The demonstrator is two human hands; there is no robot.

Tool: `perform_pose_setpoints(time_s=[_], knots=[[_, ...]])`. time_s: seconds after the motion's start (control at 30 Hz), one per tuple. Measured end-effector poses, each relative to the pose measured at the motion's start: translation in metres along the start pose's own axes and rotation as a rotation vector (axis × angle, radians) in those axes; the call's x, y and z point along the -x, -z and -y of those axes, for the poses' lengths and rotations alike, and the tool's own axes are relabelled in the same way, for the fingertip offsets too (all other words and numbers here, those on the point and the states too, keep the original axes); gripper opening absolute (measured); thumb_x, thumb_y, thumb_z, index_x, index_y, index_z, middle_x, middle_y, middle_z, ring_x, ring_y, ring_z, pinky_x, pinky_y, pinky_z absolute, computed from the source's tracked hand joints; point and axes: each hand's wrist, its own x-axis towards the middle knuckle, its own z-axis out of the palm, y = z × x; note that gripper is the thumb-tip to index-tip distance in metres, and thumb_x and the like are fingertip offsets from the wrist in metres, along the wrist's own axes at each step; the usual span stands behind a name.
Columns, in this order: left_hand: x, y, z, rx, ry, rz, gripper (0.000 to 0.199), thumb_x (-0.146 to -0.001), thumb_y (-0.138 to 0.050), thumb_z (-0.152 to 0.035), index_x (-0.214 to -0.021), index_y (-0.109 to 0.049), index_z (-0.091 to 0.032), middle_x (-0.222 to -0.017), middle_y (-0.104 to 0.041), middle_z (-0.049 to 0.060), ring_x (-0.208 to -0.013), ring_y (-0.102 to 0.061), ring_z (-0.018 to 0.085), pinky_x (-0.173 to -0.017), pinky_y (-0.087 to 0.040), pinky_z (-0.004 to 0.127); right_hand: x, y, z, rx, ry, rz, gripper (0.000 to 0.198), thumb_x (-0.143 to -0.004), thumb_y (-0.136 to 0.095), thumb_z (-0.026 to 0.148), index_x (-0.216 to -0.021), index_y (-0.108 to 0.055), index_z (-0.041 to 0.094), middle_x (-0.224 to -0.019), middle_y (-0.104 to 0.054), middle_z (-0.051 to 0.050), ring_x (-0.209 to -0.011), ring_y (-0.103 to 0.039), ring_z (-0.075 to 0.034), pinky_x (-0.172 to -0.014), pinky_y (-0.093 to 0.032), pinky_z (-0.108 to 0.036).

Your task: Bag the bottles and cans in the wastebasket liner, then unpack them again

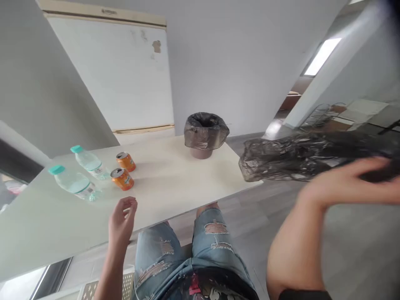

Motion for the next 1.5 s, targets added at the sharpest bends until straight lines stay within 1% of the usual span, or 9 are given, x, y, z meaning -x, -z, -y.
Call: perform_pose_setpoints(time_s=[0.13, 0.23, 0.3, 0.47, 0.6, 0.83, 1.13, 1.3, 1.5], knots=[[0.019, -0.035, -0.042, -0.075, -0.247, 0.108, 0.037, -0.09, -0.067, -0.054, -0.119, -0.065, -0.032, -0.123, -0.073, 0.007, -0.115, -0.072, 0.033, -0.103, -0.059, 0.054, 0.12, -0.003, 0.115, -0.05, 0.255, 0.854, 0.029, -0.1, -0.058, 0.038, -0.089, -0.078, 0.02, -0.086, -0.073, -0.018, -0.088, -0.071, -0.036, -0.086, -0.051, -0.061], [0.044, -0.046, -0.072, -0.13, -0.475, 0.172, 0.083, -0.082, -0.078, -0.053, -0.155, -0.044, -0.031, -0.154, -0.056, 0.015, -0.148, -0.051, 0.039, -0.122, -0.045, 0.062, 0.189, 0.007, 0.19, -0.415, 0.254, 1.607, 0.013, -0.089, -0.067, 0.02, -0.077, -0.071, 0.021, -0.064, -0.065, -0.005, -0.06, -0.061, -0.021, -0.063, -0.048, -0.037], [0.06, -0.041, -0.089, -0.147, -0.545, 0.128, 0.115, -0.075, -0.085, -0.055, -0.168, -0.022, -0.03, -0.165, -0.043, 0.019, -0.157, -0.038, 0.043, -0.125, -0.039, 0.069, 0.202, 0.023, 0.222, -0.72, 0.138, 1.762, 0.015, -0.092, -0.06, 0.016, -0.084, -0.071, 0.022, -0.068, -0.067, -0.001, -0.061, -0.059, -0.016, -0.061, -0.045, -0.031], [0.069, -0.008, -0.129, -0.206, -0.487, -0.091, 0.134, -0.07, -0.086, -0.052, -0.17, 0.002, -0.045, -0.171, -0.035, 0.007, -0.157, -0.036, 0.043, -0.124, -0.038, 0.072, 0.18, 0.05, 0.255, -1.198, -0.307, 1.867, 0.01, -0.097, -0.062, 0.028, -0.096, -0.07, 0.023, -0.086, -0.071, 0.0, -0.081, -0.067, -0.017, -0.073, -0.055, -0.03], [0.034, -0.01, -0.126, -0.35, -0.494, -0.006, 0.097, -0.08, -0.075, -0.032, -0.165, -0.029, -0.039, -0.141, -0.065, 0.009, -0.133, -0.06, 0.041, -0.116, -0.045, 0.067, 0.185, 0.03, 0.245, -1.277, -0.755, 1.694, 0.018, -0.091, -0.069, 0.037, -0.101, -0.07, 0.022, -0.093, -0.072, -0.002, -0.09, -0.068, -0.02, -0.079, -0.059, -0.032], [-0.035, -0.04, -0.074, -0.851, -0.523, 0.233, 0.023, -0.08, -0.056, -0.011, -0.092, -0.071, -0.023, -0.108, -0.06, 0.016, -0.108, -0.057, 0.04, -0.087, -0.051, 0.057, 0.197, -0.069, 0.123, -0.868, -1.134, 1.142, 0.032, -0.071, -0.071, 0.039, -0.097, -0.064, 0.021, -0.088, -0.069, -0.001, -0.077, -0.063, -0.016, -0.062, -0.05, -0.024], [-0.034, -0.071, -0.025, -0.855, -0.369, 0.309, 0.038, -0.08, -0.05, -0.001, -0.112, -0.063, -0.018, -0.128, -0.06, 0.024, -0.127, -0.052, 0.045, -0.1, -0.045, 0.073, 0.185, -0.089, -0.041, -0.254, -1.156, 1.038, 0.022, -0.062, -0.069, 0.026, -0.082, -0.066, 0.017, -0.068, -0.065, -0.002, -0.066, -0.06, -0.017, -0.053, -0.045, -0.026], [-0.003, -0.088, -0.053, -0.907, -0.472, 0.297, 0.069, -0.082, -0.047, 0.001, -0.15, -0.043, -0.006, -0.161, -0.043, 0.032, -0.156, -0.034, 0.047, -0.121, -0.026, 0.08, 0.173, -0.085, -0.059, -0.235, -1.179, 1.085, 0.023, -0.065, -0.076, 0.026, -0.085, -0.07, 0.017, -0.074, -0.072, -0.005, -0.07, -0.066, -0.019, -0.057, -0.051, -0.029], [0.039, -0.187, -0.105, -0.606, -0.725, 0.464, 0.072, -0.107, -0.04, -0.045, -0.165, -0.028, -0.003, -0.172, -0.033, 0.026, -0.164, -0.025, 0.037, -0.132, -0.028, 0.057, 0.19, -0.079, -0.045, -0.295, -1.089, 1.158, 0.028, -0.066, -0.082, 0.039, -0.077, -0.066, 0.019, -0.072, -0.069, -0.001, -0.073, -0.064, -0.018, -0.061, -0.048, -0.027]])
